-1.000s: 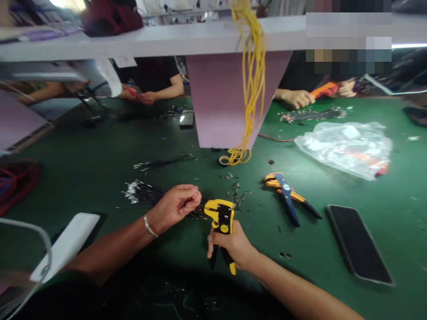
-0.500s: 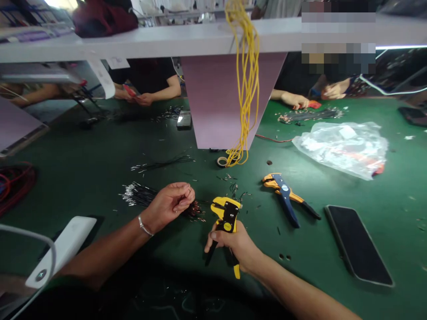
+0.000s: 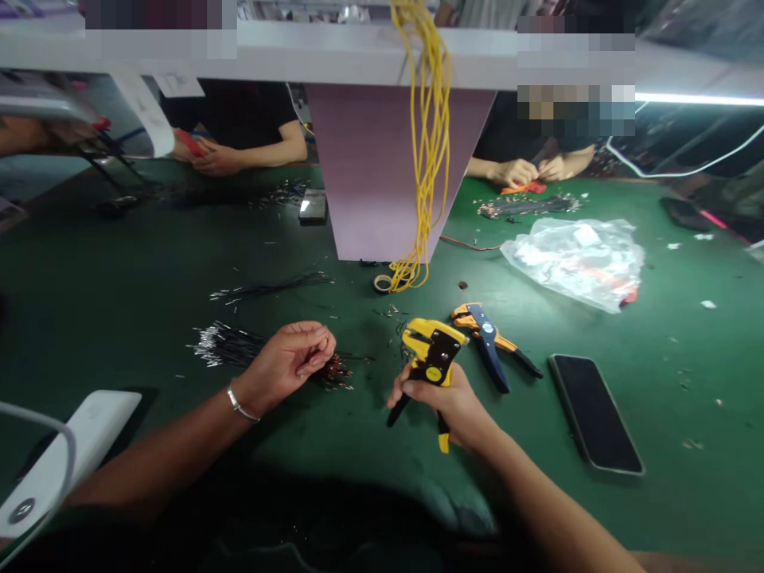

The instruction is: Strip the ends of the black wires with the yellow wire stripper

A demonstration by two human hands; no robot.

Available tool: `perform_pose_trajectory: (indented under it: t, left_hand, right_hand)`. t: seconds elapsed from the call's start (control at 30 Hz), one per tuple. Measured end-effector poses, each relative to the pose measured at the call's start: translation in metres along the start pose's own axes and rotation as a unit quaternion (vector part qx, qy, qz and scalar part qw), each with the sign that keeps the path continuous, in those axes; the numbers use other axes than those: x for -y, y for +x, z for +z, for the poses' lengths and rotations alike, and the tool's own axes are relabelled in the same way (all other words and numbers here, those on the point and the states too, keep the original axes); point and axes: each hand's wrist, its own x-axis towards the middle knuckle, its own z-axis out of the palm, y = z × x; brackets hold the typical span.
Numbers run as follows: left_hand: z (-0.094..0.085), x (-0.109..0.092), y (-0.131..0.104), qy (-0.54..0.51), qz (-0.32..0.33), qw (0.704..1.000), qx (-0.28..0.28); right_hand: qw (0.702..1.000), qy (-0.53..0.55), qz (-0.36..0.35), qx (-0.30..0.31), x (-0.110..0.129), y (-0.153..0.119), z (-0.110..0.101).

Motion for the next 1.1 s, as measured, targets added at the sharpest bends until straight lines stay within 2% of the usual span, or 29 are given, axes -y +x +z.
perform_pose_trajectory:
  t: [0.1,0.23,0.4,0.6,0.7,0.77,0.93,1.0,1.1]
  left_hand:
    - [0.0,0.0,0.0,0.001,0.002,1.0,0.002]
    - [0.0,0.0,0.002,-0.003,0.003,1.0,-0.004]
    - [0.001,0.002,0.003,-0.013,0.004,1.0,-0.01]
    - [0.001,0.001,0.005,-0.03,0.004,0.999,-0.03]
    - [0.0,0.001,0.005,-0.044,-0.004,0.998,-0.034]
    - [0.001,0.003,0.006,-0.052,-0.012,0.998,-0.035]
    - [0.0,0.006,0.005,-0.07,-0.014,0.997,-0.024]
    - [0.0,0.006,0.004,-0.075,-0.01,0.997,-0.017]
    - [0.001,0.004,0.003,-0.091,-0.014,0.996,-0.008]
  right_hand:
    - [0.998,-0.028,-0.026,-0.04,0.006,0.001,-0.009]
    - [0.994,-0.012,-0.056,-0.089,0.004,0.003,-0.018]
    - [0.99,0.019,-0.048,-0.131,0.002,0.008,-0.016]
    - [0.996,0.016,0.001,-0.093,-0.013,0.016,0.013]
    - [0.998,0.012,0.024,-0.063,-0.02,0.029,0.024]
    - [0.998,0.011,0.024,-0.065,-0.02,0.042,0.025]
    - [0.975,0.02,-0.093,-0.199,-0.005,0.066,0.009]
    - [0.976,0.035,-0.09,-0.196,0.0,0.061,0.005]
    - [0.99,0.06,-0.024,-0.127,0.001,0.043,0.009]
